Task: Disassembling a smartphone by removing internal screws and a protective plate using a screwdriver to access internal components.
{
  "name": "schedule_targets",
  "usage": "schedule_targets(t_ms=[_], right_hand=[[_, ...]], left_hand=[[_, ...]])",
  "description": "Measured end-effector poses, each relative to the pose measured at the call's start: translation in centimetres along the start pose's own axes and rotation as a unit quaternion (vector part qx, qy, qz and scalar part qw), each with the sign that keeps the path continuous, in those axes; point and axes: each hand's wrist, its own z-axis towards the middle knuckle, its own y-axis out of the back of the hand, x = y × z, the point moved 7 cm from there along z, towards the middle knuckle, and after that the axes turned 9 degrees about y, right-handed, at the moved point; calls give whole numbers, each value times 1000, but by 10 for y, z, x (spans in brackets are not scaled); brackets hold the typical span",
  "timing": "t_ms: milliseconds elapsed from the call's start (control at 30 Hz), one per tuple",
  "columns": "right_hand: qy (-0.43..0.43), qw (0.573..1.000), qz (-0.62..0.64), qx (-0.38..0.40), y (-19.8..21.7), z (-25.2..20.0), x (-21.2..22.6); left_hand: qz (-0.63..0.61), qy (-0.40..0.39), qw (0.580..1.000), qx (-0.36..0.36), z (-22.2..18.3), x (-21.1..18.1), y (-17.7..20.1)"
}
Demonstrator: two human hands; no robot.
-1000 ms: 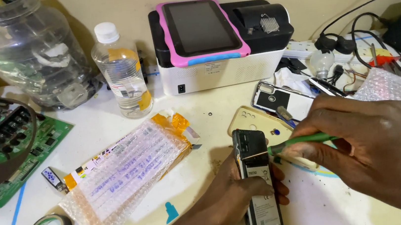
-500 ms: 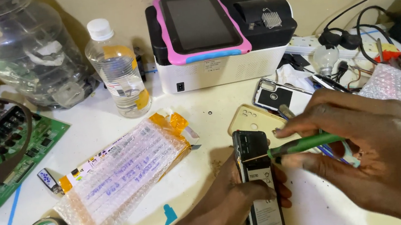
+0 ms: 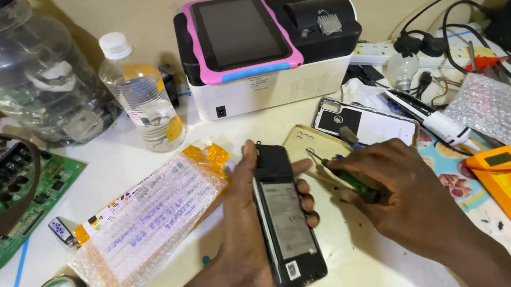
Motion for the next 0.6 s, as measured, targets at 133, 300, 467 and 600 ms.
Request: schedule_targets(t_ms=[133, 300, 467, 600], right_hand=[[16, 999, 46, -9, 11, 3, 41], [32, 975, 217, -24, 1, 2, 81], [-256, 865, 418, -109, -17, -17, 23], [-239, 782, 554, -159, -15, -16, 13]], left_hand=[[-3, -109, 981, -161, -26, -19, -6], [-25, -138, 967, -212, -40, -19, -20], [-5, -213, 972, -104, -43, -22, -26], [133, -184, 969, -102, -38, -7, -19]])
